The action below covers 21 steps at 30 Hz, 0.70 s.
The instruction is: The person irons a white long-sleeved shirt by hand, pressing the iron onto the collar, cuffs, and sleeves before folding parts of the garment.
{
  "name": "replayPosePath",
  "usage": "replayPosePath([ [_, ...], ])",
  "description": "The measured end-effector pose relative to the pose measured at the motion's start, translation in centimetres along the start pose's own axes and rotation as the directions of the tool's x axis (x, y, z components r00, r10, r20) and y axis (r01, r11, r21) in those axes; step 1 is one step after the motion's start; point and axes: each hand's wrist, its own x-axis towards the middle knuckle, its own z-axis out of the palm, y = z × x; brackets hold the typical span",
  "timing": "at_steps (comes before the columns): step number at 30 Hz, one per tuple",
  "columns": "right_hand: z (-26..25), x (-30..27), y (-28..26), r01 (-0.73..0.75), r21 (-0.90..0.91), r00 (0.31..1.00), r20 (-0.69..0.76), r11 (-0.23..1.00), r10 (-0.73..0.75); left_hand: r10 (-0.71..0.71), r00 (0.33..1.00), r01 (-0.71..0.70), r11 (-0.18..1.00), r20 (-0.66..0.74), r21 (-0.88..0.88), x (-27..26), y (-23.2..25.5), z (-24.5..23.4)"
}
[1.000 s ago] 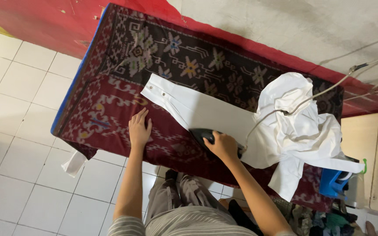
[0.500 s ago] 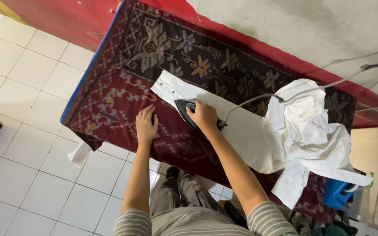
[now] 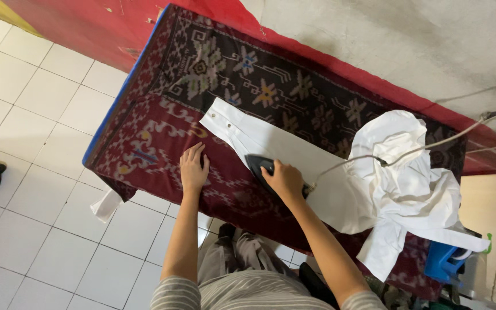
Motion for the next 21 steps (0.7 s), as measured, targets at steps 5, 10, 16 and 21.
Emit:
replayPosePath([
  [5, 1.7, 6.3, -3.7, 0.058, 0.035, 0.996, -0.068, 0.998, -0.056, 0.011, 1.0, -0.011, 1.0, -0.017, 0.003, 0.0, -0.1, -0.2],
  [10, 1.8, 7.2, -4.3, 0.015, 0.027, 0.999, 0.051, 1.0, -0.016, 0.024, 0.999, -0.025, 0.999, -0.03, -0.026, 0.2, -0.2, 0.0],
  [16, 0.0, -0.1, 0.3, 0.022, 0.019, 0.998, -0.051, 1.0, -0.021, 0.045, 0.999, -0.045, 0.999, -0.02, -0.023, 0.4, -0.5, -0.2],
  [21, -2.7, -8.5, 7.2, -0.19, 0.035, 0.976, -0.102, 0.981, 0.193, 0.032, 0.999, -0.032, 0.999, 0.018, -0.006, -0.6, -1.6, 0.5],
])
